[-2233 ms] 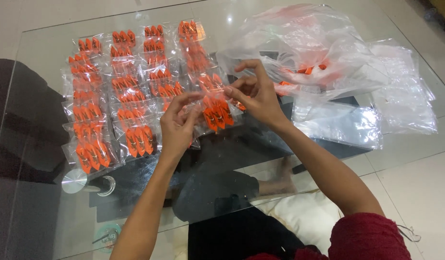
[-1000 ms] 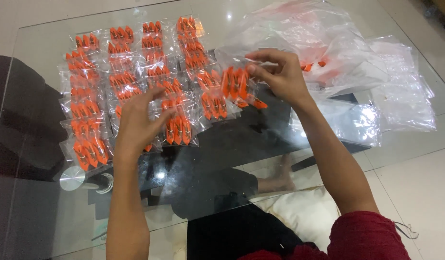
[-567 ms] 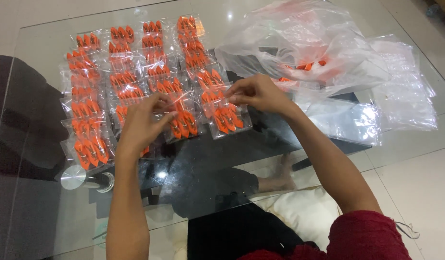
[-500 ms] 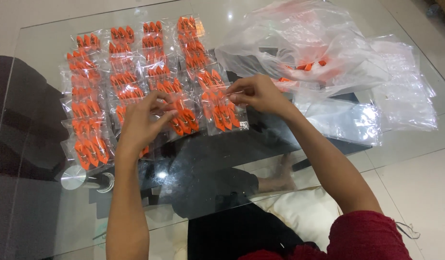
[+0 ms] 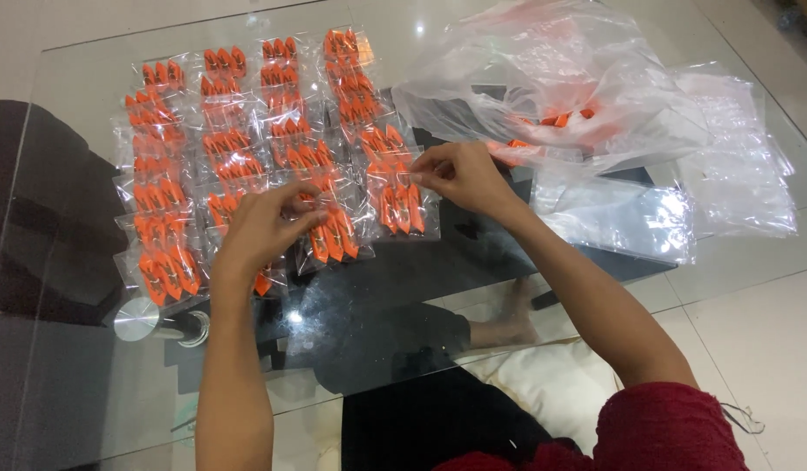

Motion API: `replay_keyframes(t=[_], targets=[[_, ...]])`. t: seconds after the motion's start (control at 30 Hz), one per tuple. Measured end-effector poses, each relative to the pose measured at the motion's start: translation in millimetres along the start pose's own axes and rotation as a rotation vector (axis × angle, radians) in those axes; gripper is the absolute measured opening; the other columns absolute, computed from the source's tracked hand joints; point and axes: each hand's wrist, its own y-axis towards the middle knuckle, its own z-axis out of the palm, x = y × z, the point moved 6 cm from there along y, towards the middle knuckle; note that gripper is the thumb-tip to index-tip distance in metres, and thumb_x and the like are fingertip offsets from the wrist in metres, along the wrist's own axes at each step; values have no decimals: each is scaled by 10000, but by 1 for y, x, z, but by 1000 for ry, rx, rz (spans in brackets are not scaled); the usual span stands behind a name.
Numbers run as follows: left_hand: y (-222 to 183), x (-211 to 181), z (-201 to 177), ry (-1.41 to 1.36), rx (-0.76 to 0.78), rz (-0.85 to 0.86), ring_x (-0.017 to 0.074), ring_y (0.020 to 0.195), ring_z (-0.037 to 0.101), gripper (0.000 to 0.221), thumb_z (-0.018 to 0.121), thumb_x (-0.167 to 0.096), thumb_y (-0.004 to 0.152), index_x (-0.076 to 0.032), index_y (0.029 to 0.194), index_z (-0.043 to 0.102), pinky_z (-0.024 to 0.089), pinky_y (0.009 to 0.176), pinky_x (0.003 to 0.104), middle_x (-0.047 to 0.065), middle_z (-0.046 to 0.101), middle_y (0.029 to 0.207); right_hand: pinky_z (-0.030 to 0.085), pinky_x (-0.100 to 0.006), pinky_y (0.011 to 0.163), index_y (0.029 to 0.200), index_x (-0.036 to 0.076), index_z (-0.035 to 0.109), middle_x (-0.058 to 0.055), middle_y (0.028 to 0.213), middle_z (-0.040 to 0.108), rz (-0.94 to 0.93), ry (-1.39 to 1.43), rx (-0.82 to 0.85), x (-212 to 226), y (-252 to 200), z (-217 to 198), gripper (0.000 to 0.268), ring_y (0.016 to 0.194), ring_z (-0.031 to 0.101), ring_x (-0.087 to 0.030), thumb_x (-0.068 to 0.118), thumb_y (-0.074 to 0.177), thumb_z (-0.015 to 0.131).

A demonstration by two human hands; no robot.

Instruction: Manually packaging small orange items into individual plastic bags on a glass table at a fast pace.

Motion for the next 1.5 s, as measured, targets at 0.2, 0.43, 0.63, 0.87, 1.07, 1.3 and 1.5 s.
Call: replay_keyframes(t=[0.2, 0.43, 0.63, 0.87, 1.07, 1.3, 1.5], targets=[[8, 13, 8, 197, -10, 9, 326, 1004, 706, 340, 734, -478, 861, -339, 1172, 722, 458, 921, 457, 29, 774, 1020, 611, -392, 740, 1100, 100, 775, -132, 894, 765, -14, -14, 9, 1, -2, -5, 232, 808, 741, -317, 223, 904, 782], [0, 2, -4, 239, -84, 1, 352, 933, 706, 368, 746, -593, 846, -341, 1113, 727, 414, 904, 485, 29, 772, 897, 567, -450, 823, 1157, 173, 755, -109, 1021, 694, -223, -312, -175, 26, -1, 6, 239, 973, 687, -357, 261, 934, 767], [-1, 4, 0, 170, -69, 5, 321, 905, 718, 346, 785, -572, 808, -289, 1003, 751, 385, 878, 451, 2, 780, 854, 535, -452, 883, 1137, 100, 732, -134, 1047, 670, -541, -254, -12, 69, 30, 68, 252, 1037, 643, -358, 319, 1029, 669], [-10, 18, -37, 132, -208, 88, 266, 1029, 672, 435, 792, -558, 828, -251, 1133, 739, 408, 890, 477, 21, 717, 1013, 539, -450, 812, 1015, 171, 725, -48, 873, 672, -479, -213, 217, 62, 54, 91, 201, 919, 667, -313, 365, 964, 704], [-19, 65, -44, 293, -58, -144, 273, 1136, 618, 251, 733, -464, 863, -393, 1102, 757, 330, 968, 563, -75, 724, 1122, 542, -471, 826, 956, 169, 729, -50, 844, 728, -448, -255, 345, 65, 64, 83, 206, 901, 694, -318, 362, 898, 769], [-30, 40, -50, 157, -23, -104, 383, 947, 712, 164, 807, -239, 778, -180, 931, 806, 496, 852, 483, 111, 759, 849, 527, -538, 888, 1110, 103, 738, -162, 987, 755, -329, -220, 435, 80, 92, 80, 256, 965, 696, -416, 301, 955, 688], [-21, 51, -43, 110, 13, -246, 57, 902, 643, 147, 750, -371, 936, -275, 828, 721, 179, 924, 317, -150, 696, 771, 495, -478, 849, 1305, 75, 689, -161, 1204, 632, -335, -508, 259, 57, 160, 78, 366, 1039, 616, -349, 318, 1036, 641]])
